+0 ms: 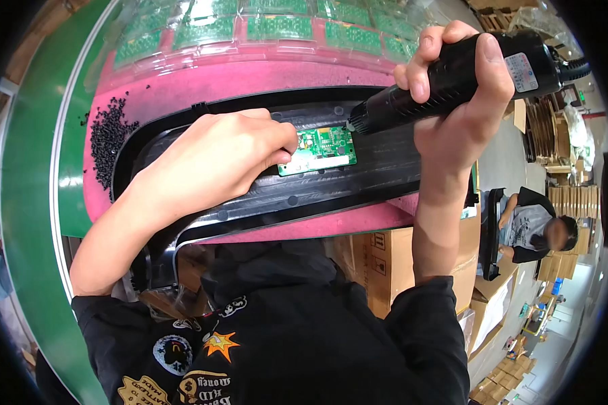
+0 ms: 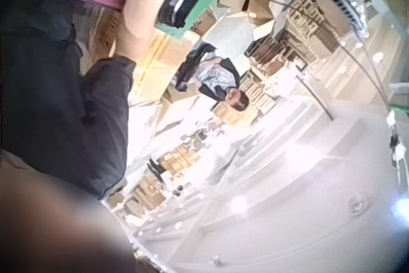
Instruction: Assembling circuit boards into plastic housings and securing them with an electric screwdriver.
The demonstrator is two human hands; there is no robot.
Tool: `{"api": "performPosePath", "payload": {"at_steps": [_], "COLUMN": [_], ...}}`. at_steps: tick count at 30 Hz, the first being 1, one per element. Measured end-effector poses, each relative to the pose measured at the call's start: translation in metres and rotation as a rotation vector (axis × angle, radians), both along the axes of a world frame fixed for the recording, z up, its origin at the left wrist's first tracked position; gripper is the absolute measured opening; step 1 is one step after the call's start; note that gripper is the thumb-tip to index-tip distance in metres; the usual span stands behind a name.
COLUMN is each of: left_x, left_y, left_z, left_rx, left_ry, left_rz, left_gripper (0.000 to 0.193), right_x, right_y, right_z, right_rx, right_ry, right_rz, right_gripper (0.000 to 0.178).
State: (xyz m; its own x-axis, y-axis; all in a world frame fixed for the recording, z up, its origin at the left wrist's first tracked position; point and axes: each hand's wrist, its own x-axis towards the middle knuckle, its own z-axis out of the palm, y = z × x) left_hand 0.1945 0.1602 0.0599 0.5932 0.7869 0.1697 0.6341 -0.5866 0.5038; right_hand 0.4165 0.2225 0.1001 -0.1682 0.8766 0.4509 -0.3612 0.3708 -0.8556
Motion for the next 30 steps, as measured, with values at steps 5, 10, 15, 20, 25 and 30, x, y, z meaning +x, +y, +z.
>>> {"api": "performPosePath", "payload": {"at_steps": [5, 10, 15, 20, 25, 30], "left_x": [0.001, -0.001, -0.002, -0.008, -0.003, -0.003], "left_y": [-0.004, -0.003, -0.002, -0.003, 0.001, 0.001], "left_z": [-0.001, 0.0, 0.0, -0.003, -0.001, 0.001], "left_rx": [0.007, -0.026, -0.038, -0.056, -0.007, 0.082], "left_ry": [0.075, 0.077, 0.076, 0.006, -0.254, -0.373], "left_rz": [0.045, 0.047, 0.042, 0.04, 0.012, 0.007], "left_gripper": [0.012, 0.013, 0.013, 0.012, 0.01, 0.01], "right_x": [0.003, 0.0, -0.007, -0.005, 0.011, -0.005], "right_y": [0.011, 0.013, 0.007, -0.007, -0.022, -0.025], "right_z": [-0.008, -0.012, -0.009, 0.007, 0.042, 0.029], "right_rx": [0.001, 0.009, -0.012, 0.031, -0.016, 0.057], "right_ry": [0.014, 0.001, -0.032, 0.135, 0.242, 0.43], "right_rz": [0.191, 0.224, 0.12, 0.378, 0.525, 0.517], "right_gripper": [0.035, 0.035, 0.034, 0.034, 0.035, 0.037]}}
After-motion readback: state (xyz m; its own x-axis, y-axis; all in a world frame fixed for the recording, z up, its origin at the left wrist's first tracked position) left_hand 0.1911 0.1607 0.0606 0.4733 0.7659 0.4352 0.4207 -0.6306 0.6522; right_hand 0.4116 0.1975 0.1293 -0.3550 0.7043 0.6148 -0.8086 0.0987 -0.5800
